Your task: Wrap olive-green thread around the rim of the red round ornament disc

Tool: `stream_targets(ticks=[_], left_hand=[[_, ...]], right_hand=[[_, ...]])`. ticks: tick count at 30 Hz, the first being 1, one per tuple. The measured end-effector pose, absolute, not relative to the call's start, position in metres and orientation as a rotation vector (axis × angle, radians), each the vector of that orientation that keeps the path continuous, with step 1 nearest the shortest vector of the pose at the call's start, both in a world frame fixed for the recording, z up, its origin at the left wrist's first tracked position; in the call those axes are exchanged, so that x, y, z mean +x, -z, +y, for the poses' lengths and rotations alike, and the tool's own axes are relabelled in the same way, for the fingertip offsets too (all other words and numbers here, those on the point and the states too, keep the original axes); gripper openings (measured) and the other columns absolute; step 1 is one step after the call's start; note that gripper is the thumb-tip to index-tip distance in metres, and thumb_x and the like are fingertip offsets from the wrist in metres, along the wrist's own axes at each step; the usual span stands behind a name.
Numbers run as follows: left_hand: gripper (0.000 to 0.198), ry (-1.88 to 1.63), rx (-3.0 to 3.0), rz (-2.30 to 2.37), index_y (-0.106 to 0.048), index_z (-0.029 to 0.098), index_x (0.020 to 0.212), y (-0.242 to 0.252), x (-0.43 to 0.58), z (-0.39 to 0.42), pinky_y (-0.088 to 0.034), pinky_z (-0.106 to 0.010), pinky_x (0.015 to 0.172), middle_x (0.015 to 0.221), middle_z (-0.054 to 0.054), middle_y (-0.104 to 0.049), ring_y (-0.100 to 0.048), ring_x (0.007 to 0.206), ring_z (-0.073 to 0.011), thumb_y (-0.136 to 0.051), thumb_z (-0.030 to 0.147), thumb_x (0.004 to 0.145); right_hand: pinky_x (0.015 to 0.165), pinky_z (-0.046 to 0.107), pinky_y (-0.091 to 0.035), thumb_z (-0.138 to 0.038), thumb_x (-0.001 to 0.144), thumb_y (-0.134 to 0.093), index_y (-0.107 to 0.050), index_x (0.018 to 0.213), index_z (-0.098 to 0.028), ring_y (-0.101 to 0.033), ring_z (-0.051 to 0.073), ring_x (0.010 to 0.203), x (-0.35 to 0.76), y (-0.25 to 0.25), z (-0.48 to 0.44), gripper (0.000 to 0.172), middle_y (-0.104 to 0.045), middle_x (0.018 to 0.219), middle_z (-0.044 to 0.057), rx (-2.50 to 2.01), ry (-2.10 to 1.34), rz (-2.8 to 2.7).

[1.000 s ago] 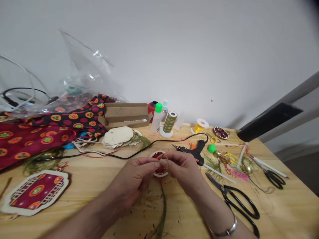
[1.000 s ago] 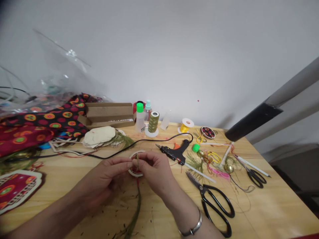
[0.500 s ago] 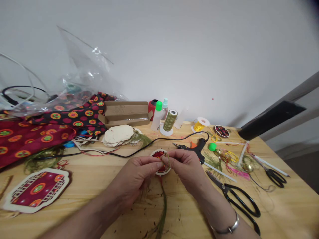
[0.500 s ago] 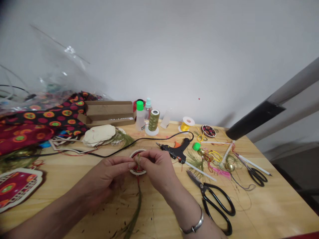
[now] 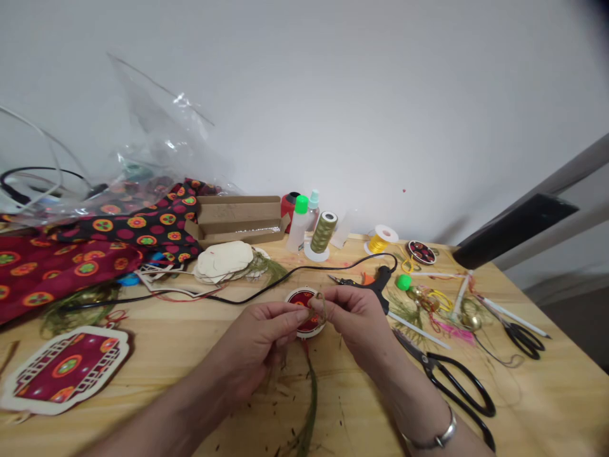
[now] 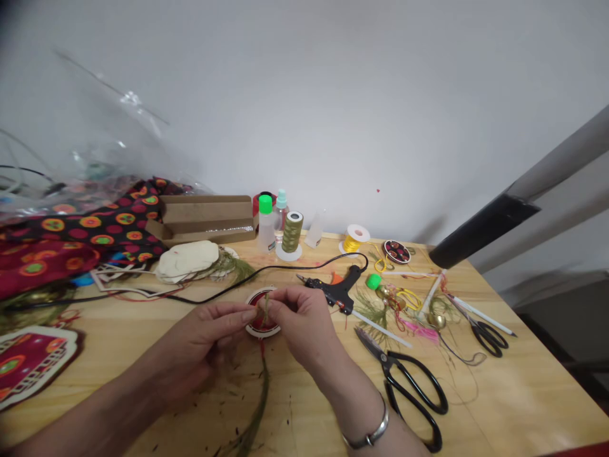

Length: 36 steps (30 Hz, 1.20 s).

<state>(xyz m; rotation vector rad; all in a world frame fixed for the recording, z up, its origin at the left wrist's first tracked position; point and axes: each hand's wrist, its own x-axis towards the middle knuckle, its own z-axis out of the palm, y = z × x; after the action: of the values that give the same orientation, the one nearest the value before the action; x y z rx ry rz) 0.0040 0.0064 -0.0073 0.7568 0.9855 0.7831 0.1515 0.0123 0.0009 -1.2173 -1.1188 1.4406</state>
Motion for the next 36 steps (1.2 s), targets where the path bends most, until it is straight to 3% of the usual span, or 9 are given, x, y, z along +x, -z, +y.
stream_targets(ticks=[3, 8, 15, 20, 23, 26, 28, 33, 36], left_hand=[[0.019, -0.767, 0.750, 0.980, -0.068, 0.014, 0.066, 0.006, 0.005, 0.007, -0.007, -0.020, 0.037, 0.041, 0.009, -0.032, -0.016, 0.039, -0.0045, -0.067, 0.033, 0.067], [0.015, -0.764, 0.737, 0.932, -0.070, 0.013, 0.068, 0.004, 0.006, 0.006, -0.010, -0.020, 0.038, 0.045, 0.004, -0.047, -0.022, 0.039, -0.0041, -0.066, 0.028, 0.068], [0.018, -0.755, 0.720, 0.942, -0.069, 0.013, 0.070, 0.008, 0.002, 0.006, -0.008, -0.021, 0.039, 0.042, 0.008, -0.032, -0.015, 0.040, -0.0042, -0.066, 0.031, 0.068], [0.019, -0.756, 0.729, 0.950, -0.070, 0.013, 0.071, 0.010, 0.002, 0.005, -0.009, -0.020, 0.038, 0.044, 0.005, -0.044, -0.018, 0.038, -0.0034, -0.066, 0.031, 0.068], [0.015, -0.785, 0.736, 0.935, -0.071, 0.014, 0.071, 0.008, 0.004, 0.004, -0.015, -0.018, 0.037, 0.049, 0.002, -0.055, -0.028, 0.038, -0.0038, -0.066, 0.028, 0.069], [0.010, -0.819, 0.724, 0.887, -0.072, 0.016, 0.070, 0.003, 0.006, 0.003, -0.030, -0.017, 0.045, 0.061, -0.002, -0.066, -0.049, 0.052, -0.0090, -0.066, 0.023, 0.068], [0.009, -0.831, 0.729, 0.905, -0.073, 0.016, 0.068, -0.001, 0.007, 0.004, -0.035, -0.018, 0.050, 0.063, -0.003, -0.068, -0.053, 0.058, -0.0120, -0.067, 0.023, 0.067], [0.007, -0.827, 0.798, 1.038, -0.072, 0.016, 0.063, -0.005, 0.007, 0.004, -0.026, -0.019, 0.040, 0.038, 0.004, -0.050, -0.038, 0.038, -0.0069, -0.069, 0.021, 0.064], [0.006, -0.848, 0.794, 1.033, -0.072, 0.016, 0.064, -0.001, 0.006, 0.004, -0.022, -0.018, 0.038, 0.039, 0.005, -0.051, -0.032, 0.036, -0.0044, -0.068, 0.021, 0.065]], right_hand=[[0.055, 0.025, -0.043, -0.024, 0.063, -0.068, -0.067, 0.063, -0.014, -0.053, 0.011, 0.053, 0.152, -0.002, 0.012, 0.010, -0.063, 0.057, 0.001, -1.212, -1.448, -1.109], [0.054, 0.025, -0.043, -0.022, 0.062, -0.068, -0.067, 0.061, -0.014, -0.054, 0.011, 0.052, 0.152, -0.003, 0.011, 0.009, -0.063, 0.056, 0.001, -1.212, -1.455, -1.090], [0.057, 0.026, -0.045, -0.025, 0.061, -0.069, -0.067, 0.063, -0.014, -0.056, 0.013, 0.055, 0.152, -0.005, 0.010, 0.011, -0.066, 0.060, 0.003, -1.222, -1.465, -1.116], [0.055, 0.025, -0.045, -0.025, 0.061, -0.069, -0.066, 0.061, -0.014, -0.055, 0.012, 0.053, 0.152, -0.006, 0.010, 0.012, -0.065, 0.058, 0.002, -1.200, -1.475, -1.086], [0.056, 0.026, -0.045, -0.025, 0.061, -0.069, -0.066, 0.062, -0.013, -0.056, 0.012, 0.054, 0.152, -0.005, 0.011, 0.013, -0.065, 0.059, 0.003, -1.200, -1.480, -1.087], [0.056, 0.026, -0.045, -0.026, 0.061, -0.069, -0.066, 0.063, -0.013, -0.056, 0.013, 0.055, 0.153, -0.006, 0.011, 0.013, -0.065, 0.058, 0.003, -1.200, -1.480, -1.086], [0.056, 0.026, -0.045, -0.026, 0.061, -0.069, -0.066, 0.062, -0.013, -0.055, 0.012, 0.054, 0.153, -0.006, 0.011, 0.013, -0.064, 0.058, 0.002, -1.197, -1.480, -1.084], [0.055, 0.024, -0.044, -0.024, 0.060, -0.070, -0.066, 0.060, -0.014, -0.054, 0.011, 0.053, 0.151, -0.006, 0.010, 0.011, -0.064, 0.058, 0.002, -1.202, -1.474, -1.086], [0.056, 0.025, -0.044, -0.026, 0.062, -0.069, -0.068, 0.063, -0.014, -0.055, 0.012, 0.055, 0.152, -0.005, 0.010, 0.011, -0.065, 0.059, 0.002, -1.212, -1.474, -1.114]])
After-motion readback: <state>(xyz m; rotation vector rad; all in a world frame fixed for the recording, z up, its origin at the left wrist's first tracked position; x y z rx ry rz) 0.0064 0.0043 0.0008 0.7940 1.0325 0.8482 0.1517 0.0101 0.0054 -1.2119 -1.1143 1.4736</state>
